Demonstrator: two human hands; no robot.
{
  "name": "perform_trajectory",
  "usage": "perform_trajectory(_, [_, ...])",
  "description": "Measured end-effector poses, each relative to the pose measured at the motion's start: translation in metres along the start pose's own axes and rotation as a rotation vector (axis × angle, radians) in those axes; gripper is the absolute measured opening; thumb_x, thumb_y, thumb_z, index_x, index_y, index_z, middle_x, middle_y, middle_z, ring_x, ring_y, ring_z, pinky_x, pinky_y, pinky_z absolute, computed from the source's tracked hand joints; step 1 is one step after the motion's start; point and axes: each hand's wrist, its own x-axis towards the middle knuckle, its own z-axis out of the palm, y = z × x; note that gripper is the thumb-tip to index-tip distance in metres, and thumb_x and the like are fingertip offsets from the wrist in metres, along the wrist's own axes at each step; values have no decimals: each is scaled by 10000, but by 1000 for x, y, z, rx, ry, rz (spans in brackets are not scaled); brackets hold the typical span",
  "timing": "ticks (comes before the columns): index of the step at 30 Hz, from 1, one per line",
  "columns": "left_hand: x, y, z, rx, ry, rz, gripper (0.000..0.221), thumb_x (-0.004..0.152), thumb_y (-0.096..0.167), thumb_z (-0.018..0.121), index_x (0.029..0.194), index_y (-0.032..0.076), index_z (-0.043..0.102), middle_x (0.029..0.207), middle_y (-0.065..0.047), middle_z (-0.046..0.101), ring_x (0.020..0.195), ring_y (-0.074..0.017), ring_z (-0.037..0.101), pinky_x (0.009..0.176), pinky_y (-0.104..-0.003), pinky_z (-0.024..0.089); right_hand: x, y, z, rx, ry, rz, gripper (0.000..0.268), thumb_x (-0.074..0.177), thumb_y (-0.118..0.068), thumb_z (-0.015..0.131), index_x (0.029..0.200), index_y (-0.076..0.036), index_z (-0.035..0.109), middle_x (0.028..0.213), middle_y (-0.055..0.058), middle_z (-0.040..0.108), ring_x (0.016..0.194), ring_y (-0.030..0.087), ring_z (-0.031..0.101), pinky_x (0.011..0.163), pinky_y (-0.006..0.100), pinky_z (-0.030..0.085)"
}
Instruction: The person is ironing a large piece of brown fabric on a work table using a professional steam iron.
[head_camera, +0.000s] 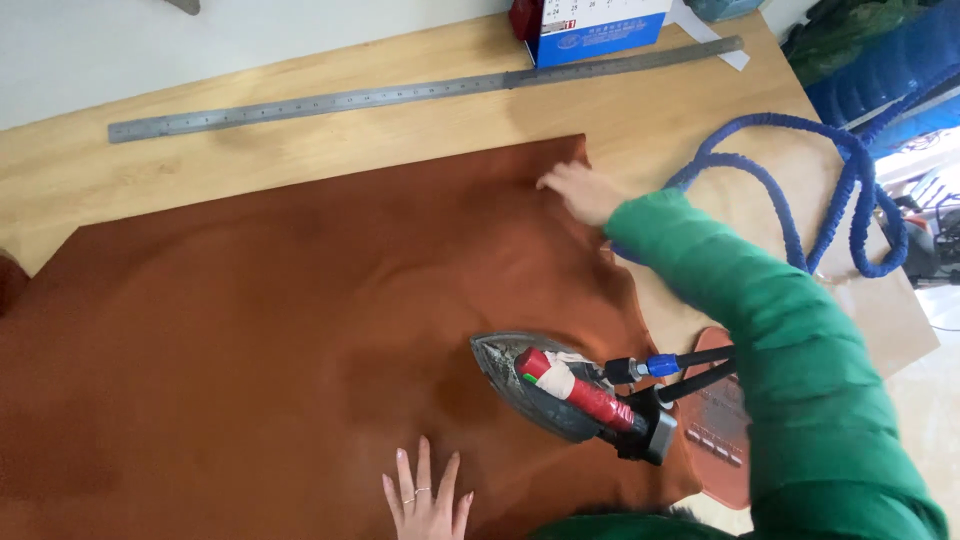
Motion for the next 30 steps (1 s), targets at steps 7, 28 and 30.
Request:
perform_trajectory(7, [-4, -2, -3, 24, -42, -21, 710, 760, 584, 644, 1425, 356, 550, 1669, -102, 352, 1588, -361, 254, 1153, -629, 354, 23, 78, 3, -638, 108, 384, 623, 898, -129, 513, 1513, -119, 417, 1500, 164, 467, 1347, 400, 473, 1021, 580, 420])
perform_trajectory(28, [-16, 26, -38, -126, -341, 132, 759, 642, 410, 921, 1278, 183, 574, 1357, -117, 510, 1335, -346, 453, 1003, -508, 434, -225, -285, 50, -169, 452, 302, 511, 955, -591, 639, 1200, -150, 556, 856, 119, 695, 699, 410, 680, 575, 497, 514])
perform_trajectory(30, [-20, 27, -38, -107, -355, 146, 762, 637, 416, 925, 1270, 187, 566, 1356, -110, 500, 1337, -338, 449, 990, -505, 435, -218, -266, 56, -304, 464, 318, 467, 965, -637, 621, 1006, -175, 562, 630, 89, 631, 528, 420, 631, 455, 507, 457])
